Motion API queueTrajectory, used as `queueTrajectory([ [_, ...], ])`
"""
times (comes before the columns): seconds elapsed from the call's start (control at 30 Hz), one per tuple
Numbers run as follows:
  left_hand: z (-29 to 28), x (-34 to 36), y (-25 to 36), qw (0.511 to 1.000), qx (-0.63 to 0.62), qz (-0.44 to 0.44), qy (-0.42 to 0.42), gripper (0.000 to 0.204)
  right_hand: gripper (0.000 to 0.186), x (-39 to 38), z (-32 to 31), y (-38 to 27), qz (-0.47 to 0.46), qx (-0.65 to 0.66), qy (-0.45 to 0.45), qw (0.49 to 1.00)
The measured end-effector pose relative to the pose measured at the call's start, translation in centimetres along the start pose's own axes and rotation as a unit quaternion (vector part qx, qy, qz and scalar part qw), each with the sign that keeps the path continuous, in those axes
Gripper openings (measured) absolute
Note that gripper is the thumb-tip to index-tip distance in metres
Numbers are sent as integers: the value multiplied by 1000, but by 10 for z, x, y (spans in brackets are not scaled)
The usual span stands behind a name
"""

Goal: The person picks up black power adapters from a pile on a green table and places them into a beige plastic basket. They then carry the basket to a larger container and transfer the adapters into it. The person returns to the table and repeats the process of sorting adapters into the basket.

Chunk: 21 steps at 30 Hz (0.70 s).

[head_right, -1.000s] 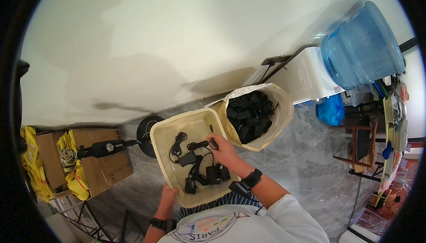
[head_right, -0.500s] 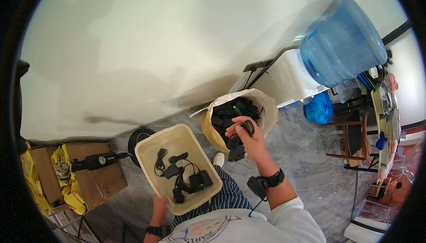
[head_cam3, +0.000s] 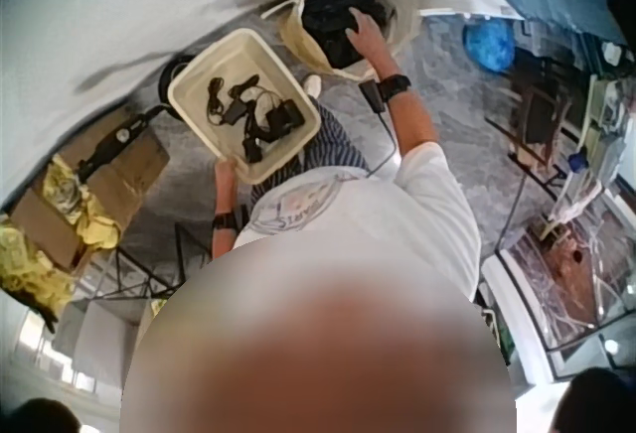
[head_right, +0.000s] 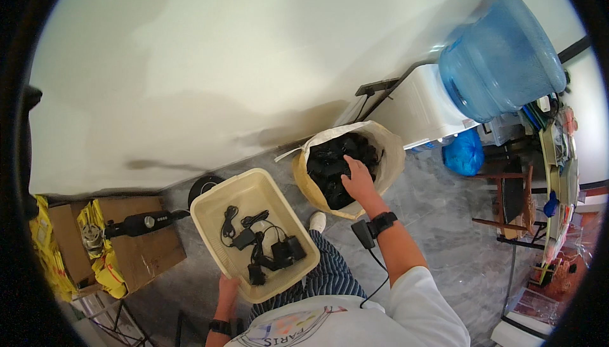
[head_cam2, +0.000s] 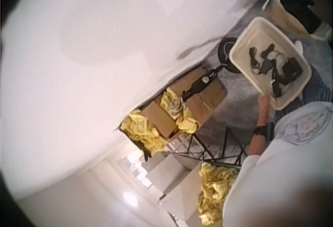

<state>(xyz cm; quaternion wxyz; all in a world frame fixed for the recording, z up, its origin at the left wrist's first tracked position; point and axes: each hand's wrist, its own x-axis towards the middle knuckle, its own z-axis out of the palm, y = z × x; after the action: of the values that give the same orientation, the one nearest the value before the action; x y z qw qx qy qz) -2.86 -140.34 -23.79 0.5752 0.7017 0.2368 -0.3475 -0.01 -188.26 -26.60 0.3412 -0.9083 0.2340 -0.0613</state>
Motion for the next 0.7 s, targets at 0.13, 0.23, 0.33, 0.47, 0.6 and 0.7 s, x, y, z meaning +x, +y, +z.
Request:
queueTrajectory([
  [0.13, 7, 1, 6, 1000, -27, -12, -8, 61, 40, -25, 19, -56, -155, 19, -28, 987],
  [0.23, 12, 2, 10, 999, -30, -7, -16, 61, 52, -62, 48, -101, -199, 38, -159, 966],
  [0.33, 16, 2, 18, 999, -28, -1, -41, 62, 69, -97, 62, -120, -229, -27, -328, 916],
  [0.47, 24, 0, 19, 998, -63, 16, -20, 59, 85, -121, 70, -117, -238, -165, -419, 861],
  [0.6, 24, -1, 16, 996, -83, 7, -24, 60, 85, -123, 73, -112, -257, -181, -383, 869],
  [0.7, 21, -1, 14, 994, -94, 16, -53, 59, 84, -118, 71, -113, -220, -136, -402, 879],
])
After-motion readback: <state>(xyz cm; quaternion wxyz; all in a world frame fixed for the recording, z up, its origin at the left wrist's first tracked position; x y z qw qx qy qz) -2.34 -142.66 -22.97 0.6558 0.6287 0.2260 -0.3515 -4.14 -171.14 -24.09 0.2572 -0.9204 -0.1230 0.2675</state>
